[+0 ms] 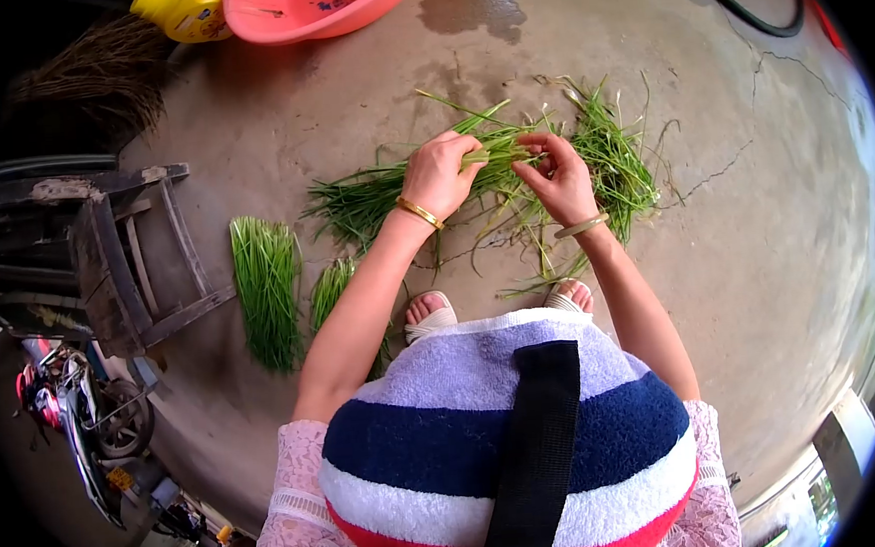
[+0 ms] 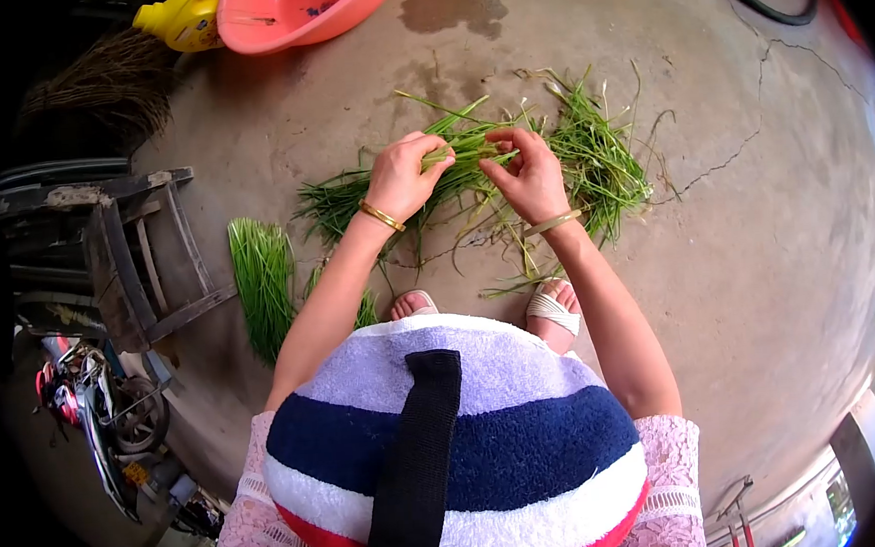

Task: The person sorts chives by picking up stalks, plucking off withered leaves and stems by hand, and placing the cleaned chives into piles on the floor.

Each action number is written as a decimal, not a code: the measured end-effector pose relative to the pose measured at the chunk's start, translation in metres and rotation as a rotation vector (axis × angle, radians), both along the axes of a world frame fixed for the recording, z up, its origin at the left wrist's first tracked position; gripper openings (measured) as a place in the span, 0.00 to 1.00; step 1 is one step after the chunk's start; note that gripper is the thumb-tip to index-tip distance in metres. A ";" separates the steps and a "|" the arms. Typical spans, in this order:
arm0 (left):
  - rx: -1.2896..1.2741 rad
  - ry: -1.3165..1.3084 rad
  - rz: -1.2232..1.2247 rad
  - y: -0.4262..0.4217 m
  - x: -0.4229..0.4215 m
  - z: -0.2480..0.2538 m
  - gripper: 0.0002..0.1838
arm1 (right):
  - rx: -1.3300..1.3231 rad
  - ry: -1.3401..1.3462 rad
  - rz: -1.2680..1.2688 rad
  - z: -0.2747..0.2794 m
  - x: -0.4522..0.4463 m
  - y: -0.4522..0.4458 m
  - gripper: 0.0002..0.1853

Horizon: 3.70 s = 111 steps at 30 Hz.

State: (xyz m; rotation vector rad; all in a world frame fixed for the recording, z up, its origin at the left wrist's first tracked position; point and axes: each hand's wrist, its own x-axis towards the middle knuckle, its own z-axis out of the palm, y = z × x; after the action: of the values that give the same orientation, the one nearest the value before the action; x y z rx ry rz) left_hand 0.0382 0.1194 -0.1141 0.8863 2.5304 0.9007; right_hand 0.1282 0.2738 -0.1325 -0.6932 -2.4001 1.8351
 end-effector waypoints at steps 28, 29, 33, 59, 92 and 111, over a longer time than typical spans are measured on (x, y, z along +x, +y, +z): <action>0.294 -0.460 0.116 -0.043 -0.030 0.056 0.02 | -0.036 0.277 0.090 0.050 -0.028 -0.015 0.18; 0.237 -0.442 0.103 -0.041 -0.029 0.059 0.02 | -0.180 0.285 0.128 0.053 -0.031 -0.019 0.19; 0.162 -0.431 0.095 -0.036 -0.027 0.060 0.04 | -0.135 0.217 0.138 0.045 -0.035 -0.026 0.09; 0.315 -0.404 0.134 -0.042 -0.025 0.048 0.05 | -0.635 0.020 -0.354 0.042 -0.020 0.022 0.09; 1.326 -0.504 0.484 -0.171 -0.065 0.157 0.16 | 0.529 -0.211 0.307 -0.001 0.018 0.020 0.09; 0.219 -0.071 0.157 -0.100 -0.045 0.084 0.11 | 0.623 -0.086 0.168 -0.034 -0.010 0.020 0.17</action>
State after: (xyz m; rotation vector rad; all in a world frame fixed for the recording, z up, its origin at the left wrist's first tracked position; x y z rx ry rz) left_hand -0.0066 0.0198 -0.0304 0.7081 2.5015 1.2539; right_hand 0.1183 0.2943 -0.1666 -0.5206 -2.9216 0.9897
